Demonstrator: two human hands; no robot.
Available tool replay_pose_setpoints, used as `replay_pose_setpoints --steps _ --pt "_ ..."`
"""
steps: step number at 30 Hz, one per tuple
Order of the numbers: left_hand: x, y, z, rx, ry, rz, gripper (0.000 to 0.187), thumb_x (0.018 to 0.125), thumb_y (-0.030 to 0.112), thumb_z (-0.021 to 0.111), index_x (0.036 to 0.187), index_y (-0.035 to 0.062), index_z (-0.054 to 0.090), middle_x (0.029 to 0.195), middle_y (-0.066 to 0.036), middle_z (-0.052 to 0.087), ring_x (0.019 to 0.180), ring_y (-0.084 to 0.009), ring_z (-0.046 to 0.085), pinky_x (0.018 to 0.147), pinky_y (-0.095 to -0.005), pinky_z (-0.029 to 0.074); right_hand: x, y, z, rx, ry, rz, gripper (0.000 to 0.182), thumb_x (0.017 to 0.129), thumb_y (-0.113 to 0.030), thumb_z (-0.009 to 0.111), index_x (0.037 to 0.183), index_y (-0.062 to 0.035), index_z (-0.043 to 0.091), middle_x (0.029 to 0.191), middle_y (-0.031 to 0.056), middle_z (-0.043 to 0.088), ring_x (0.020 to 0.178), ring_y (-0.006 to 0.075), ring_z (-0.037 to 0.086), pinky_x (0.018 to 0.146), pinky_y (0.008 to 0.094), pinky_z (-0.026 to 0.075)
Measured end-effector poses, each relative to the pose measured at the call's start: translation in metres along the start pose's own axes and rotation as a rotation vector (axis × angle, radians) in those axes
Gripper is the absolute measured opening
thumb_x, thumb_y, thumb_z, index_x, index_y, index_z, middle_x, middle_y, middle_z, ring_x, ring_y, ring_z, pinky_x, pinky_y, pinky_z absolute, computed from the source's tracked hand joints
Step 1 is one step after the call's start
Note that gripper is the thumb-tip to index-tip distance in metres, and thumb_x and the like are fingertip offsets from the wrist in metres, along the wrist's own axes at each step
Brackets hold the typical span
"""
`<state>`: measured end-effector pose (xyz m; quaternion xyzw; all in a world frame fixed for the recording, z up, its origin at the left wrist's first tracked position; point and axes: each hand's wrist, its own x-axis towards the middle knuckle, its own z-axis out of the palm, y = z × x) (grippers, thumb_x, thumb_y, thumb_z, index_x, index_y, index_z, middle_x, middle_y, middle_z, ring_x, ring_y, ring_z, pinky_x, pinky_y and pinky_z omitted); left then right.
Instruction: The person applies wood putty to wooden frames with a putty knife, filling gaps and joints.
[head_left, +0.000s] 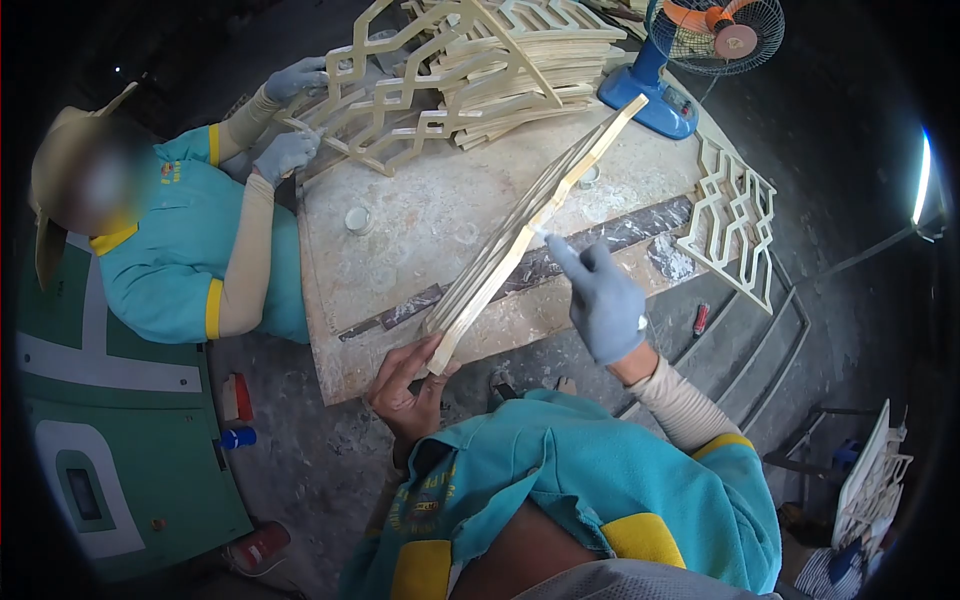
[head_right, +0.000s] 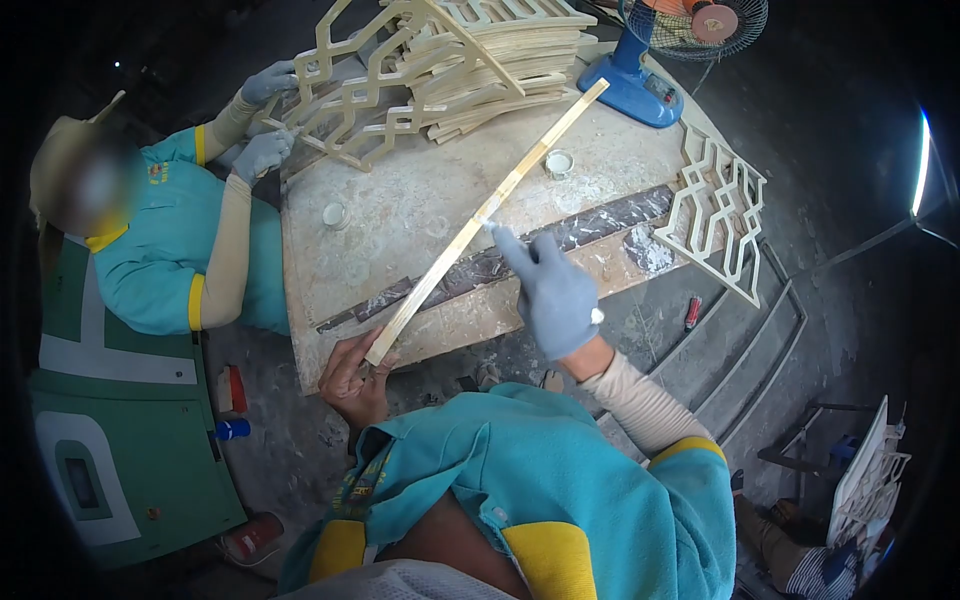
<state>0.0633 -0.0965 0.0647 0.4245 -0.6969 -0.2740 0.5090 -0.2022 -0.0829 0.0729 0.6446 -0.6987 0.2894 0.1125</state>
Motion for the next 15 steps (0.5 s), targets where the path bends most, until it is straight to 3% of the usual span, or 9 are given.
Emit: replay_pose_setpoints --steps 2,4,15 --pt "0.002 0.0 0.0 0.001 0.011 0.009 0.044 0.072 0.005 0.087 0.115 0.0041 0.074 0.102 -0.012 0.073 0.095 -0.0217 0.071 0.081 -0.0327 0.057 0.0 0.0 0.001 0.005 -0.04 -0.021 0.066 0.077 0.001 0.063 0.138 -0.0227 0.06 0.085 0.0081 0.054 0.06 0.0269 0.059 0.053 0.0382 0.047" --pt "0.002 0.001 0.0 0.004 0.005 -0.009 0.045 0.072 0.006 0.087 0.115 0.0037 0.074 0.102 -0.012 0.073 0.095 -0.0216 0.071 0.081 -0.0326 0.057 0.005 0.003 -0.005 0.155 0.061 0.02 0.066 0.077 0.002 0.063 0.138 -0.0222 0.06 0.085 0.008 0.054 0.061 0.027 0.059 0.053 0.0389 0.047" --pt "0.006 -0.003 0.002 -0.017 0.019 0.01 0.043 0.073 0.006 0.087 0.114 0.003 0.075 0.103 -0.012 0.073 0.095 -0.0219 0.071 0.081 -0.0321 0.057 0.018 0.004 -0.016 0.046 0.031 0.011 0.065 0.076 0.001 0.063 0.137 -0.0215 0.061 0.084 0.0076 0.052 0.061 0.026 0.059 0.052 0.0376 0.047"
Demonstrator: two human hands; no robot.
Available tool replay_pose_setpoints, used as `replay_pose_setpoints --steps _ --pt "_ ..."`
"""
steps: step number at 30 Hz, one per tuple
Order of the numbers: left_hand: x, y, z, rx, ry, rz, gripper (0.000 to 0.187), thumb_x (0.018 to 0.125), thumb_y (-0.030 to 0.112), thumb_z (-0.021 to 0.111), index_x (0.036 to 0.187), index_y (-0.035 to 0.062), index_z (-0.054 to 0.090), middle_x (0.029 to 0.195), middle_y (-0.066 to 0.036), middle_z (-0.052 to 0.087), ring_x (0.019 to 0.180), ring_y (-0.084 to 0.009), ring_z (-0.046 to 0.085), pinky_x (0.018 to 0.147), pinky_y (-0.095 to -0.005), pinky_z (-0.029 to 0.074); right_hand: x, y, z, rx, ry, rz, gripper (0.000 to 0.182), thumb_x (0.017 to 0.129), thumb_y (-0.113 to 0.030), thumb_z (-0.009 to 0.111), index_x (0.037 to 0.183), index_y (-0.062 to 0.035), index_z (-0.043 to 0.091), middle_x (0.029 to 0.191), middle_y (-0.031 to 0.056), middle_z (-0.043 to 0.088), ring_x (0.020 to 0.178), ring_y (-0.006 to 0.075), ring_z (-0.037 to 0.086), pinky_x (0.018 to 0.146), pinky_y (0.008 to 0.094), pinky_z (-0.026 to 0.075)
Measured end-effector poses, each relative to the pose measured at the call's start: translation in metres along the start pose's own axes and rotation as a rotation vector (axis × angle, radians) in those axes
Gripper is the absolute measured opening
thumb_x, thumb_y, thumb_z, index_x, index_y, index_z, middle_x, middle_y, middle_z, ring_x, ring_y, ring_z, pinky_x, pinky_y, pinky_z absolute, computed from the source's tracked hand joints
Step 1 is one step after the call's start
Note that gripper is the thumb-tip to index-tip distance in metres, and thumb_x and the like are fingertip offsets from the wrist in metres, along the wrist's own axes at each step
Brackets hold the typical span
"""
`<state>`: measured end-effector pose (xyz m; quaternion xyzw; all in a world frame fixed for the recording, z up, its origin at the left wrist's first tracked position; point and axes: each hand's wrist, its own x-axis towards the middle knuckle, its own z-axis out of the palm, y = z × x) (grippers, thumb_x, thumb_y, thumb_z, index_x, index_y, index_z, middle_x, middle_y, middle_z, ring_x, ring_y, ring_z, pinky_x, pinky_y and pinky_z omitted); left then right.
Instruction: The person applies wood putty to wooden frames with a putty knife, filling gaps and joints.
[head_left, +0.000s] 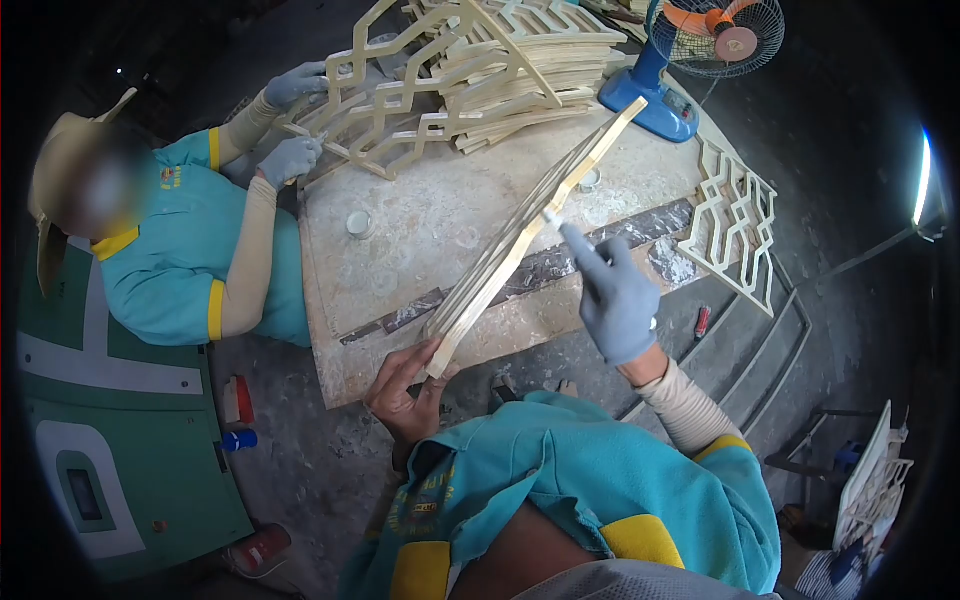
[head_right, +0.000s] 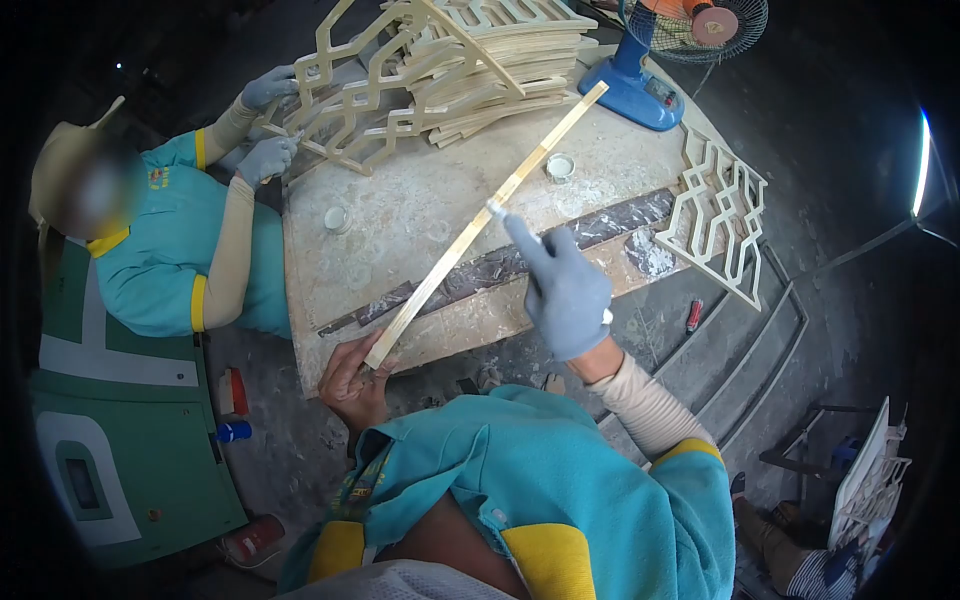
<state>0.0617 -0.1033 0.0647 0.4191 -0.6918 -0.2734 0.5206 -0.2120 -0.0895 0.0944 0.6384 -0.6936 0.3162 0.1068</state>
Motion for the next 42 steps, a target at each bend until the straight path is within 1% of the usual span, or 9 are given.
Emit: replay_pose_setpoints --steps 11,17,23,25,29,32,34,37,42 --pt "-0.001 0.004 -0.003 -0.002 -0.033 -0.023 0.044 0.072 0.006 0.088 0.114 0.0032 0.075 0.103 -0.012 0.073 0.096 -0.0219 0.071 0.082 -0.0324 0.058 0.005 -0.004 -0.004 0.014 0.027 0.066 0.061 0.077 0.002 0.065 0.132 -0.0244 0.066 0.082 0.0058 0.054 0.06 0.0242 0.058 0.054 0.0363 0.046" --pt "-0.002 0.003 -0.001 -0.018 -0.012 -0.033 0.044 0.072 0.005 0.087 0.114 0.0034 0.074 0.102 -0.012 0.073 0.095 -0.0215 0.071 0.081 -0.032 0.058 -0.009 0.002 0.011 -0.067 -0.059 -0.087 0.064 0.076 -0.002 0.065 0.136 -0.0231 0.062 0.083 0.007 0.053 0.058 0.0248 0.058 0.051 0.0372 0.045" --pt "-0.005 0.003 -0.001 -0.039 0.001 -0.037 0.044 0.073 0.005 0.087 0.114 0.0034 0.075 0.102 -0.012 0.073 0.094 -0.0211 0.071 0.081 -0.0318 0.057 0.002 0.01 -0.002 0.45 -0.062 0.06 0.044 0.09 -0.006 0.063 0.132 -0.0161 0.066 0.071 0.0048 0.059 0.053 0.0191 0.059 0.047 0.0311 0.045" --pt "-0.005 0.007 -0.001 -0.016 -0.006 -0.035 0.044 0.073 0.005 0.087 0.114 0.0033 0.074 0.102 -0.012 0.073 0.094 -0.0213 0.071 0.081 -0.0318 0.057 0.005 0.011 -0.003 1.068 -0.334 0.698 0.036 0.096 -0.01 0.061 0.132 -0.0043 0.064 0.071 0.0041 0.065 0.045 0.0138 0.056 0.042 0.0259 0.044" --pt "-0.007 0.004 -0.002 -0.022 -0.006 -0.022 0.044 0.073 0.005 0.087 0.115 0.0031 0.074 0.102 -0.012 0.073 0.095 -0.0216 0.071 0.082 -0.0317 0.057 -0.006 0.018 -0.008 1.325 -0.437 0.852 0.036 0.099 -0.009 0.057 0.131 0.0054 0.06 0.074 0.0047 0.068 0.038 0.0105 0.051 0.039 0.0235 0.042" --pt "-0.007 0.007 -0.003 -0.029 -0.006 -0.046 0.044 0.072 0.005 0.087 0.114 0.0029 0.074 0.102 -0.012 0.073 0.096 -0.0218 0.071 0.082 -0.0318 0.057 -0.016 0.022 -0.01 1.24 -0.476 0.849 0.037 0.096 -0.007 0.058 0.133 -0.004 0.063 0.079 0.0089 0.069 0.048 0.013 0.058 0.045 0.025 0.045" --pt "-0.008 0.006 -0.003 -0.023 -0.015 -0.043 0.044 0.073 0.004 0.087 0.115 0.0024 0.074 0.103 -0.013 0.073 0.097 -0.0217 0.07 0.082 -0.032 0.057 -0.018 0.017 -0.007 0.592 -0.098 0.278 0.044 0.09 -0.005 0.062 0.133 -0.0159 0.066 0.082 0.0097 0.066 0.061 0.0176 0.063 0.051 0.0294 0.048" --pt "-0.009 0.011 -0.003 -0.02 -0.024 -0.047 0.044 0.072 0.004 0.087 0.115 0.0024 0.074 0.103 -0.013 0.073 0.096 -0.0217 0.07 0.082 -0.0321 0.057 -0.004 -0.002 -0.021 0.128 0.0 0.129 0.056 0.082 -0.002 0.064 0.133 -0.0246 0.066 0.083 0.01 0.058 0.069 0.0231 0.062 0.056 0.0343 0.048" --pt "-0.01 0.014 -0.003 0.006 -0.034 -0.051 0.045 0.072 0.005 0.087 0.115 0.0023 0.074 0.102 -0.013 0.072 0.096 -0.0215 0.07 0.082 -0.0319 0.057 -0.016 -0.006 0.001 -0.029 0.0 0.014 0.063 0.078 0.002 0.062 0.135 -0.0247 0.064 0.081 0.0079 0.053 0.063 0.0258 0.059 0.055 0.0374 0.046"
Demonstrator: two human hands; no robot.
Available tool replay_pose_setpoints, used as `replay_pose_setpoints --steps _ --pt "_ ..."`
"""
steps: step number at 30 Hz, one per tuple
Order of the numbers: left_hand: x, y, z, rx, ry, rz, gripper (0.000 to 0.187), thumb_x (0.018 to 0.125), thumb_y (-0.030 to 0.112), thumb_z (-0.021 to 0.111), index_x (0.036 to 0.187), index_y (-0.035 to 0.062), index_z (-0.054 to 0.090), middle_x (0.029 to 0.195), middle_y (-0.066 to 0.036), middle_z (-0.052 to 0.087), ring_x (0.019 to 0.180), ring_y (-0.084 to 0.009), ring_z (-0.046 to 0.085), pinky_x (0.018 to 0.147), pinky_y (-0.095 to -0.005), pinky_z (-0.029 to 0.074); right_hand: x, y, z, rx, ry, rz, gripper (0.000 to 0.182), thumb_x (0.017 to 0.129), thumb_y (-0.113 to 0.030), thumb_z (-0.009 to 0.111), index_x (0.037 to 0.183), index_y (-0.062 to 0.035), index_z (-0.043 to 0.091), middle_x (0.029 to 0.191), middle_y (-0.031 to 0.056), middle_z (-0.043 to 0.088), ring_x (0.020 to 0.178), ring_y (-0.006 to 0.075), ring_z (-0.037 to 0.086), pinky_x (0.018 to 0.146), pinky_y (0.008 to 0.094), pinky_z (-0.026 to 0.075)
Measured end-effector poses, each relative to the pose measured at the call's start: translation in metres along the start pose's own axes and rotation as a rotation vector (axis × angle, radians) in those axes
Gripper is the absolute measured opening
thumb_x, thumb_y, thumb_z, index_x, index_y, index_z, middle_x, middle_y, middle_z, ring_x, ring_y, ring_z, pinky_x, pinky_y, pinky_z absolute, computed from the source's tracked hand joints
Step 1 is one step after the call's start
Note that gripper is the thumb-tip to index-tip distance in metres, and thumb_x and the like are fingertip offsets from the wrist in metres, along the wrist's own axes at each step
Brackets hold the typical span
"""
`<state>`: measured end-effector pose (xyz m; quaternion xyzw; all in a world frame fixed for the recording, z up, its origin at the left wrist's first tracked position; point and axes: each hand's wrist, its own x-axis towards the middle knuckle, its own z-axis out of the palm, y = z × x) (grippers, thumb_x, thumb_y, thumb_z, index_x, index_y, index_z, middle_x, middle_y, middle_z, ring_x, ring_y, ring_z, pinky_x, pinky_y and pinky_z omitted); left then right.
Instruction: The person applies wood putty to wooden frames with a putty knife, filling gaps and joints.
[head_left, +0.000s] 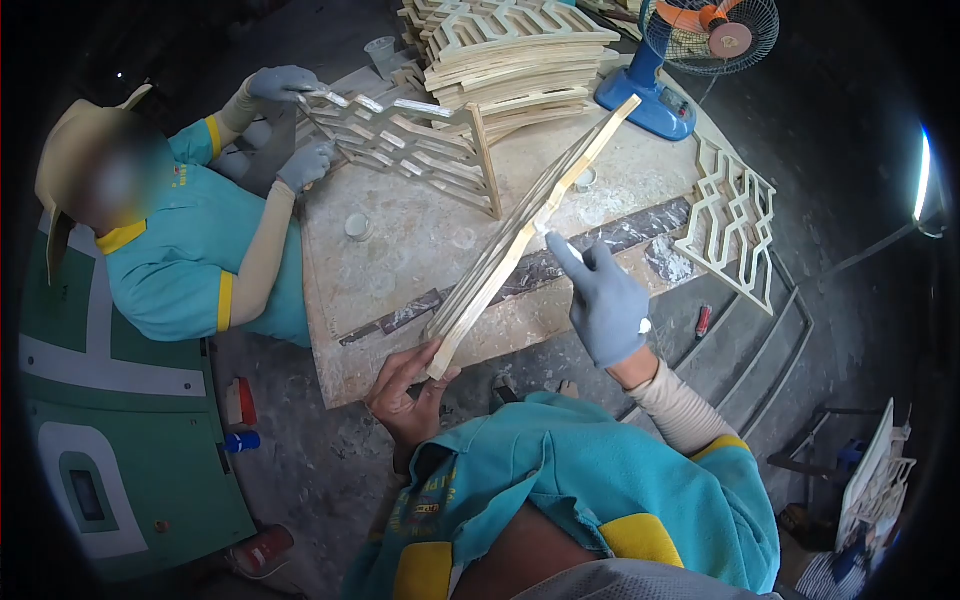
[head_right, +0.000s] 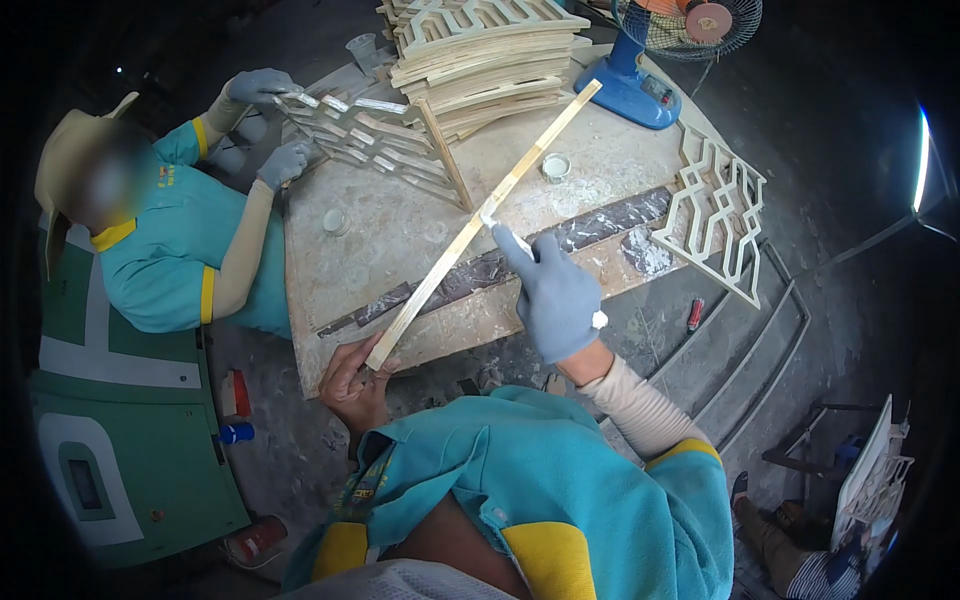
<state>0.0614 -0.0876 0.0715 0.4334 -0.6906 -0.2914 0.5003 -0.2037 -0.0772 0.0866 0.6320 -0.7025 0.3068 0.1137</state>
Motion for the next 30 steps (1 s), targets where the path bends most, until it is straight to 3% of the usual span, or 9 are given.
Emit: replay_pose_setpoints --steps 8,11,13,17,20,22,25,30 --pt "-0.002 0.004 -0.001 0.017 -0.003 0.01 0.044 0.072 0.004 0.087 0.114 0.0027 0.074 0.102 -0.012 0.073 0.096 -0.0211 0.07 0.082 -0.0319 0.057 0.012 0.002 -0.01 0.003 -0.002 0.025 0.062 0.079 0.002 0.064 0.134 -0.0252 0.064 0.081 0.0079 0.055 0.064 0.0268 0.06 0.056 0.0377 0.046" --pt "-0.002 0.002 0.001 -0.01 0.022 0.01 0.044 0.072 0.003 0.087 0.114 0.0032 0.075 0.102 -0.012 0.073 0.096 -0.021 0.07 0.083 -0.0318 0.056 0.002 0.007 0.001 0.001 -0.033 -0.105 0.071 0.073 0.001 0.063 0.139 -0.0252 0.06 0.081 0.0066 0.052 0.062 0.0256 0.058 0.053 0.0374 0.046" --pt "-0.003 0.003 0.002 -0.016 0.031 -0.009 0.045 0.071 0.003 0.087 0.114 0.0034 0.075 0.102 -0.012 0.073 0.096 -0.0209 0.07 0.083 -0.0318 0.056 0.004 0.005 -0.004 0.151 -0.034 -0.089 0.071 0.073 0.001 0.063 0.139 -0.0249 0.059 0.081 0.0069 0.052 0.061 0.0255 0.057 0.053 0.0375 0.046" --pt "-0.002 0.005 0.001 0.006 0.018 -0.005 0.045 0.071 0.003 0.087 0.115 0.0036 0.075 0.102 -0.012 0.072 0.096 -0.021 0.07 0.084 -0.032 0.056 0.015 0.006 -0.009 0.063 0.039 0.01 0.069 0.074 0.001 0.063 0.138 -0.0255 0.061 0.081 0.0064 0.052 0.062 0.0248 0.058 0.053 0.0375 0.046" --pt "-0.002 0.004 0.002 -0.01 0.025 -0.02 0.045 0.071 0.003 0.087 0.114 0.0034 0.075 0.102 -0.012 0.072 0.096 -0.021 0.07 0.084 -0.0318 0.057 0.01 0.007 -0.004 -0.015 0.017 -0.055 0.065 0.077 0.001 0.062 0.136 -0.0263 0.063 0.08 0.0065 0.054 0.063 0.0256 0.059 0.054 0.0382 0.046" --pt "-0.002 0.005 0.002 -0.001 0.033 -0.028 0.044 0.071 0.002 0.087 0.114 0.0033 0.075 0.102 -0.013 0.072 0.096 -0.0212 0.07 0.083 -0.0319 0.057 0.004 0.001 -0.005 0.226 -0.138 0.02 0.054 0.084 -0.002 0.062 0.132 -0.0262 0.066 0.079 0.0081 0.055 0.065 0.0278 0.06 0.056 0.0392 0.046" --pt "-0.001 0.004 0.003 -0.025 0.028 -0.005 0.044 0.071 0.002 0.087 0.114 0.0032 0.075 0.102 -0.013 0.072 0.096 -0.0216 0.07 0.083 -0.032 0.057 0.012 0.009 -0.008 0.447 -0.202 0.134 0.047 0.089 -0.007 0.062 0.131 -0.0268 0.067 0.078 0.0101 0.055 0.066 0.0299 0.06 0.057 0.0405 0.046" --pt "-0.001 -0.002 0.002 -0.037 0.008 0.001 0.045 0.071 0.001 0.087 0.114 0.0027 0.074 0.103 -0.013 0.072 0.097 -0.0217 0.07 0.083 -0.032 0.057 0.012 0.008 -0.005 0.349 -0.219 0.065 0.044 0.09 -0.01 0.063 0.13 -0.0269 0.067 0.075 0.0115 0.056 0.065 0.0304 0.059 0.058 0.0406 0.046"
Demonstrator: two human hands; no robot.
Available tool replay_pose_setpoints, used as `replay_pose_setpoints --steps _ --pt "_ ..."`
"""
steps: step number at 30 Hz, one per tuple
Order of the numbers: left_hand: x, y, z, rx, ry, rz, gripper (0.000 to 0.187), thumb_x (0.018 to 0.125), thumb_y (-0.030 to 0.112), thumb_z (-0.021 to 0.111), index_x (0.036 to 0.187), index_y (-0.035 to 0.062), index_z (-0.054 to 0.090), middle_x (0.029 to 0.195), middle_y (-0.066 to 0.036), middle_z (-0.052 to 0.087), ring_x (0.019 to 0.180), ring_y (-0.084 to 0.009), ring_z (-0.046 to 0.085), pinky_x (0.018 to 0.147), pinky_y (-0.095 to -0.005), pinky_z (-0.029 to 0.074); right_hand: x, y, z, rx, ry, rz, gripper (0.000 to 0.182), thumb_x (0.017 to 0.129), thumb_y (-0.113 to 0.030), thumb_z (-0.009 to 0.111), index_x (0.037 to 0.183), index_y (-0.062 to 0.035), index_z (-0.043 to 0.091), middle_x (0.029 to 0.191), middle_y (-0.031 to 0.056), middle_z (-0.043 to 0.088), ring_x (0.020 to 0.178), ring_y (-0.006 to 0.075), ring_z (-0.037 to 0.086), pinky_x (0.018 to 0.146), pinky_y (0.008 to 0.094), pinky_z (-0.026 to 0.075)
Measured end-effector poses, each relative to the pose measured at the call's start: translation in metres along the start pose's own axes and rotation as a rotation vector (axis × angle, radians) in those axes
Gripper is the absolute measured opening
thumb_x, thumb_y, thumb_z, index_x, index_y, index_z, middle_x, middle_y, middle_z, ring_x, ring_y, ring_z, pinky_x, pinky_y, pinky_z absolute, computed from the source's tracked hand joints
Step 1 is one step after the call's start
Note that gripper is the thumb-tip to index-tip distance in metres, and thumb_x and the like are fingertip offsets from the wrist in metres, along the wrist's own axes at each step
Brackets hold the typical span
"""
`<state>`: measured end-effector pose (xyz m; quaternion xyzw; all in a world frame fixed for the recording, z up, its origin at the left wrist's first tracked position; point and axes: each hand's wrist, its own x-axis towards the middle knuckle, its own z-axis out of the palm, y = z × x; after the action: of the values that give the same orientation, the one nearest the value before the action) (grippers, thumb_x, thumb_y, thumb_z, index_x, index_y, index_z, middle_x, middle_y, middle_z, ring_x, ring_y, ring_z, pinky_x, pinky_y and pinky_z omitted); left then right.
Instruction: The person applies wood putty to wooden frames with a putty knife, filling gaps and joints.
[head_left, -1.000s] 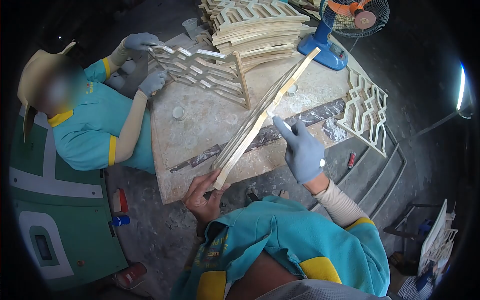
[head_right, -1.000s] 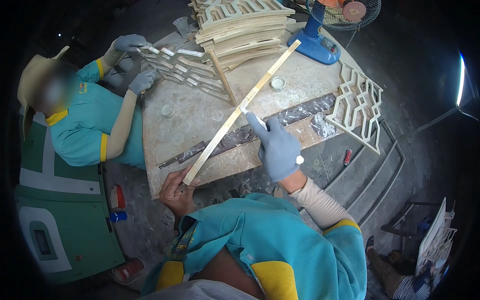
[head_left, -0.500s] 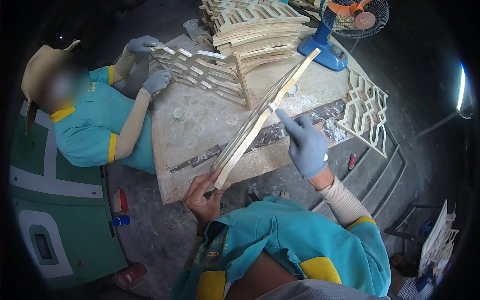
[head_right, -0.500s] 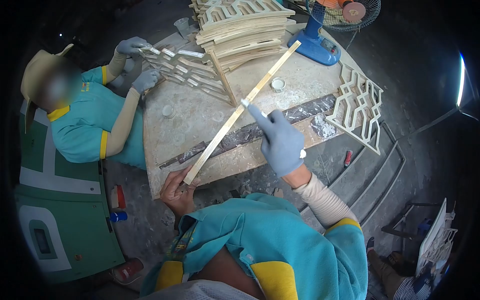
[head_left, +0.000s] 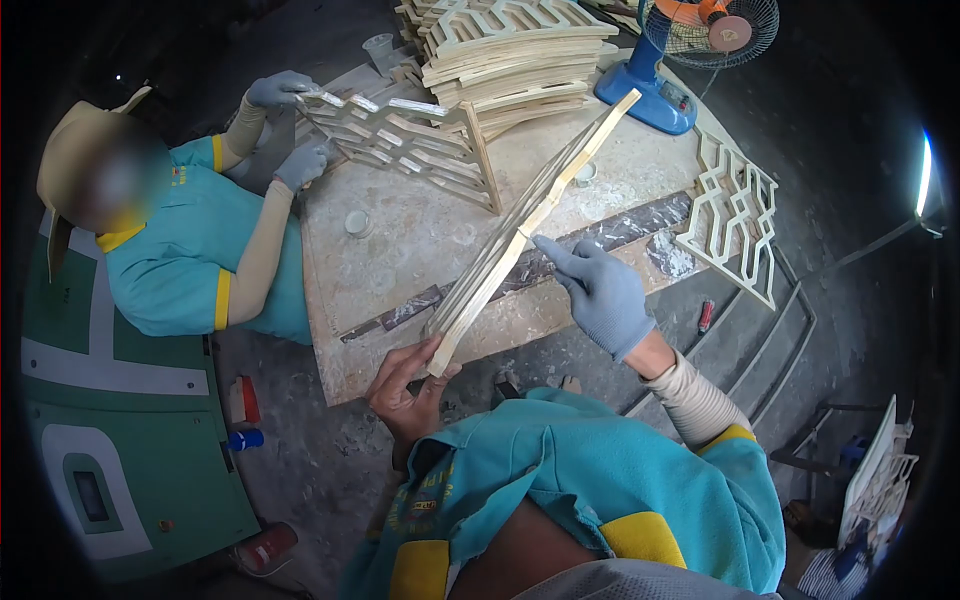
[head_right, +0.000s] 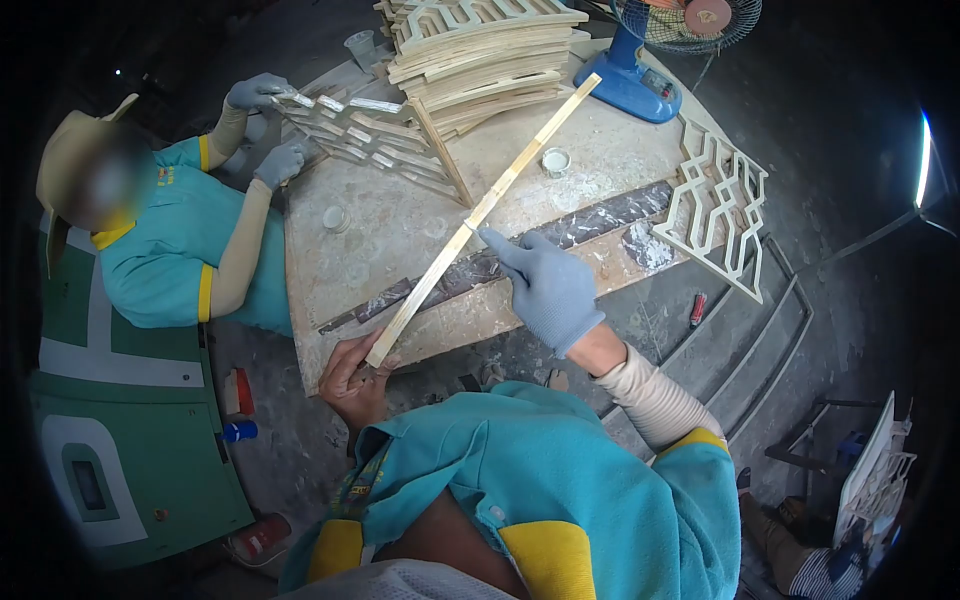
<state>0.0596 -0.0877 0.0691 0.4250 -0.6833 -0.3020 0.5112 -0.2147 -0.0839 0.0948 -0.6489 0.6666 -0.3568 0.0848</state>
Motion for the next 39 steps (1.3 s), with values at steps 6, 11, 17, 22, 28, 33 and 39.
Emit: replay_pose_setpoints --steps 6,11,17,22,28,33,39 --pt "0.003 0.001 0.0 0.009 -0.005 0.025 0.046 0.07 0.0 0.087 0.114 0.002 0.074 0.104 -0.014 0.072 0.098 -0.022 0.07 0.083 -0.0325 0.057 -0.006 0.0 -0.017 0.229 -0.133 -0.023 0.047 0.089 -0.008 0.063 0.132 -0.0265 0.066 0.073 0.0128 0.053 0.064 0.0293 0.057 0.059 0.04 0.044" --pt "0.002 -0.002 0.0 0.013 -0.01 0.028 0.045 0.071 0.0 0.087 0.114 0.0019 0.074 0.104 -0.014 0.072 0.098 -0.0224 0.07 0.085 -0.0327 0.057 -0.002 -0.003 0.003 0.291 0.008 0.049 0.048 0.089 -0.008 0.065 0.134 -0.0255 0.065 0.073 0.0119 0.051 0.063 0.0285 0.055 0.059 0.039 0.043" --pt "0.002 -0.002 -0.001 -0.005 0.001 0.01 0.044 0.071 0.001 0.087 0.113 0.0017 0.074 0.104 -0.014 0.073 0.098 -0.0226 0.07 0.085 -0.0332 0.058 -0.024 -0.003 0.021 0.223 0.092 0.039 0.045 0.089 -0.008 0.065 0.132 -0.0222 0.066 0.073 0.0117 0.051 0.061 0.0286 0.054 0.059 0.0387 0.043" --pt "0.0 -0.002 0.0 -0.004 0.003 0.026 0.044 0.071 0.001 0.087 0.113 0.0022 0.074 0.104 -0.014 0.073 0.098 -0.0229 0.071 0.085 -0.0335 0.058 -0.031 0.011 0.009 0.249 0.068 -0.009 0.039 0.093 -0.008 0.062 0.131 -0.0149 0.066 0.07 0.0101 0.058 0.054 0.0223 0.057 0.05 0.033 0.044" --pt "-0.001 -0.001 0.0 -0.029 -0.007 0.026 0.045 0.07 0.0 0.087 0.114 0.0025 0.074 0.104 -0.014 0.072 0.098 -0.0224 0.07 0.085 -0.0328 0.057 -0.008 0.007 0.004 1.312 -0.37 0.603 0.027 0.103 -0.018 0.055 0.114 0.0024 0.069 0.067 0.0049 0.063 0.039 0.01 0.05 0.036 0.0227 0.038" --pt "-0.002 0.0 -0.001 -0.023 0.012 0.007 0.046 0.071 -0.001 0.087 0.114 0.0022 0.074 0.104 -0.014 0.072 0.098 -0.0223 0.07 0.085 -0.0327 0.057 -0.034 0.019 0.003 1.287 -0.599 0.706 0.029 0.101 -0.02 0.057 0.112 0.0034 0.069 0.065 0.0062 0.064 0.039 0.0098 0.052 0.036 0.0231 0.037" --pt "-0.002 0.003 0.0 -0.02 -0.008 -0.015 0.045 0.071 -0.001 0.086 0.114 0.0023 0.074 0.104 -0.014 0.072 0.099 -0.0221 0.07 0.086 -0.0328 0.057 -0.019 0.006 -0.005 0.147 0.088 0.033 0.04 0.093 -0.014 0.064 0.132 -0.0218 0.067 0.072 0.0078 0.056 0.057 0.0227 0.056 0.052 0.0332 0.045"
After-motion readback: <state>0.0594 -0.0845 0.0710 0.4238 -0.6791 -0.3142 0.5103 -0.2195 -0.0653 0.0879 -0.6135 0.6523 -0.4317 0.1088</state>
